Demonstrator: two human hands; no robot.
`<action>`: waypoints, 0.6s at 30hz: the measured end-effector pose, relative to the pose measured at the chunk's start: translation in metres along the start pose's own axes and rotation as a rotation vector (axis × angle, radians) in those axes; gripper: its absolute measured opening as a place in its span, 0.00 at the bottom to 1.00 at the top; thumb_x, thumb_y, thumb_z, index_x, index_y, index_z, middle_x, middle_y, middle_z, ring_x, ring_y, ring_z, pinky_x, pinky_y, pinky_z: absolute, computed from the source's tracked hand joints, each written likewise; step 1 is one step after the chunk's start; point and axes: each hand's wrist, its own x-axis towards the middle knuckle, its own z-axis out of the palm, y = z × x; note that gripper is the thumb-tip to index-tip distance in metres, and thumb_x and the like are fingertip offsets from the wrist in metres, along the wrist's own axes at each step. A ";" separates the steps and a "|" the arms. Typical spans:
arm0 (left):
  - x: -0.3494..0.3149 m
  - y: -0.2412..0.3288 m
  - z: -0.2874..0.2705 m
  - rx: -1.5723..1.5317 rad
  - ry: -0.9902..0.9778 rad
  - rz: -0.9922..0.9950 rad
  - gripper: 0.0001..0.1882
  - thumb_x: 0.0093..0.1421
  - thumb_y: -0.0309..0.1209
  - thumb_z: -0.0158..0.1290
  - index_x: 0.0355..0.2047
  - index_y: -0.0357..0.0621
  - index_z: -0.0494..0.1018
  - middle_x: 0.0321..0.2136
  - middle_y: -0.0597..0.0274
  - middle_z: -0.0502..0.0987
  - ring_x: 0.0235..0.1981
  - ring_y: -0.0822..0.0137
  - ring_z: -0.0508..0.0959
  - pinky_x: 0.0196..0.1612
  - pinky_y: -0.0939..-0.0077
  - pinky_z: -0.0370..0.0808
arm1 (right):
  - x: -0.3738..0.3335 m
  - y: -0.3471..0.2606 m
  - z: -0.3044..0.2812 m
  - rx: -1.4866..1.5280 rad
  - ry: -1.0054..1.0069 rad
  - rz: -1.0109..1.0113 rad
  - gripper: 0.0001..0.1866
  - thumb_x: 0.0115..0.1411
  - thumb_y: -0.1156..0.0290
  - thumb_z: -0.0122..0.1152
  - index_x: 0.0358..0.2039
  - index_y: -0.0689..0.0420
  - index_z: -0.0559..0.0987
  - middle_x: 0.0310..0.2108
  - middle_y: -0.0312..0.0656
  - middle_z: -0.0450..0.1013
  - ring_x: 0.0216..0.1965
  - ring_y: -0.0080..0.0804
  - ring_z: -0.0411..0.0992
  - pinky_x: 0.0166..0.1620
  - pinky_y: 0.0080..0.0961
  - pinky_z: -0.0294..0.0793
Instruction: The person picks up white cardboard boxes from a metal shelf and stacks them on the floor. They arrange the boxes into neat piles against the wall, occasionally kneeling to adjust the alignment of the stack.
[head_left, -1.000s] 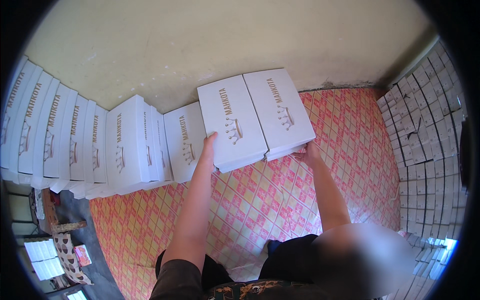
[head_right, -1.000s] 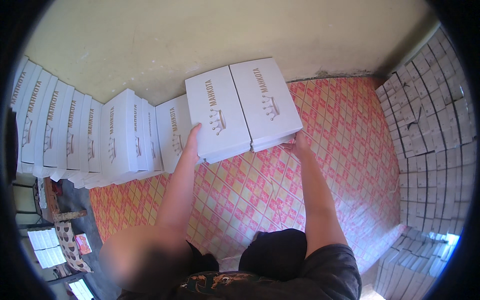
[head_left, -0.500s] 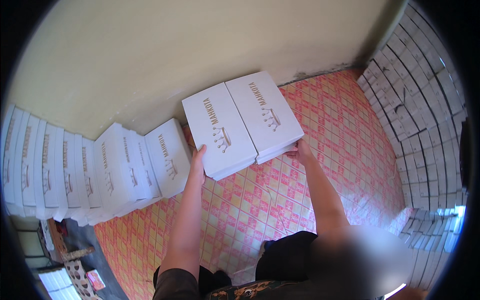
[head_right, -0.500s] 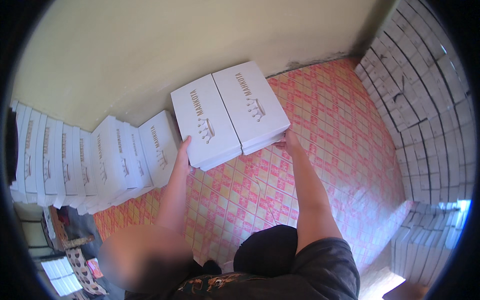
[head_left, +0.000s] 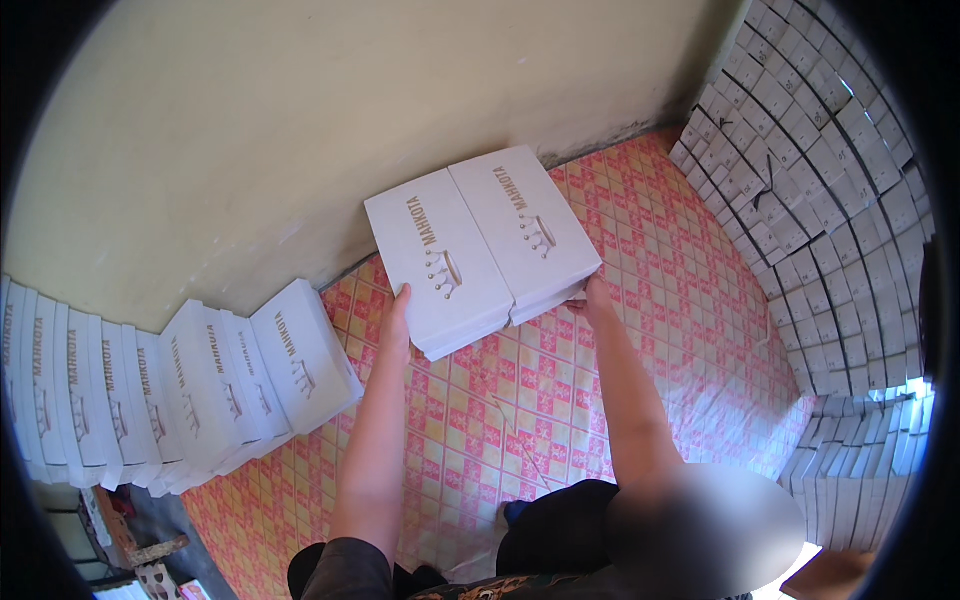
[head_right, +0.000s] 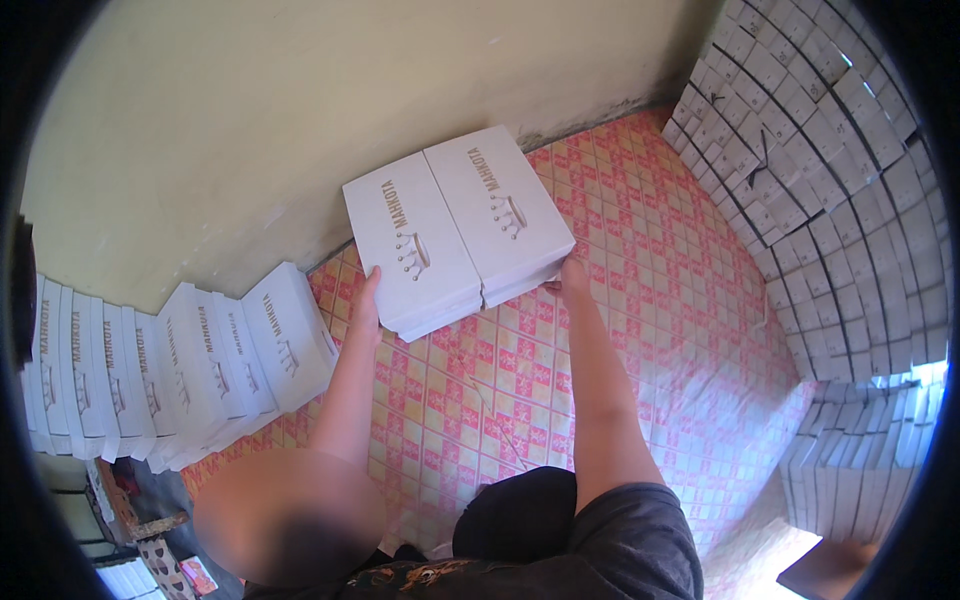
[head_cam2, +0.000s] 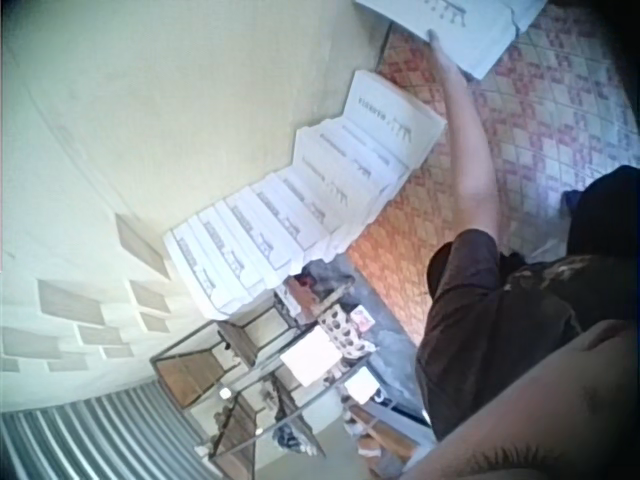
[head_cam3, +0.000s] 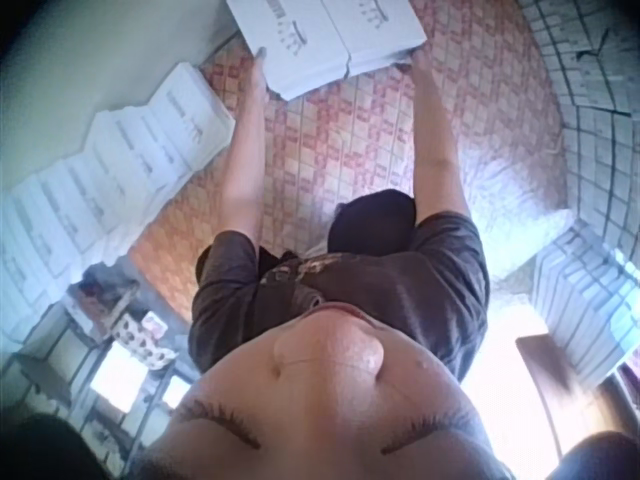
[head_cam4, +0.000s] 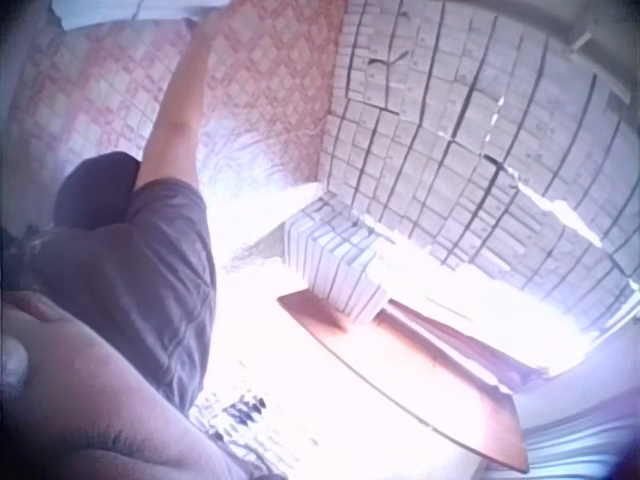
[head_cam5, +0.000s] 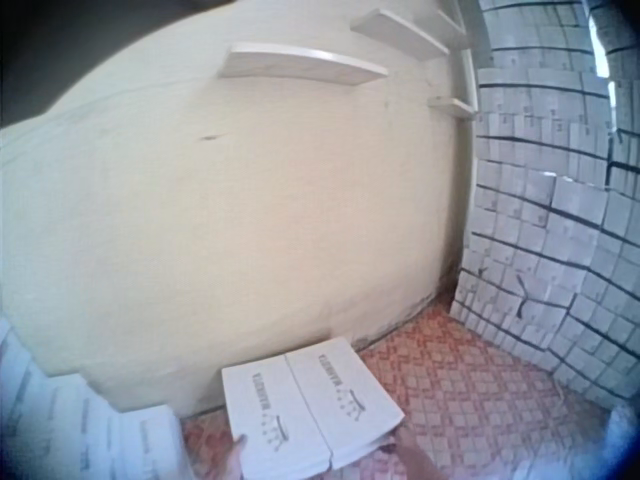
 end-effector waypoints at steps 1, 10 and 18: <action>-0.004 0.004 0.009 -0.001 -0.002 -0.012 0.32 0.57 0.45 0.47 0.54 0.35 0.57 0.50 0.52 0.66 0.51 0.61 0.67 0.52 0.69 0.63 | 0.003 0.000 -0.002 0.036 0.000 -0.015 0.32 0.59 0.46 0.34 0.57 0.54 0.54 0.56 0.43 0.52 0.46 0.64 0.63 0.49 0.51 0.61; 0.021 -0.019 0.018 -0.033 0.077 0.063 0.32 0.56 0.44 0.48 0.54 0.35 0.57 0.48 0.52 0.67 0.50 0.61 0.67 0.51 0.71 0.63 | 0.027 0.003 0.011 0.106 0.007 -0.129 0.37 0.55 0.38 0.37 0.58 0.49 0.54 0.59 0.38 0.51 0.43 0.50 0.64 0.48 0.41 0.61; 0.017 -0.005 0.008 0.038 -0.006 -0.095 0.35 0.56 0.50 0.46 0.57 0.40 0.53 0.52 0.51 0.63 0.53 0.60 0.63 0.52 0.65 0.60 | 0.033 0.015 0.006 0.115 0.051 -0.188 0.32 0.56 0.45 0.44 0.55 0.51 0.56 0.54 0.37 0.56 0.40 0.46 0.66 0.47 0.41 0.61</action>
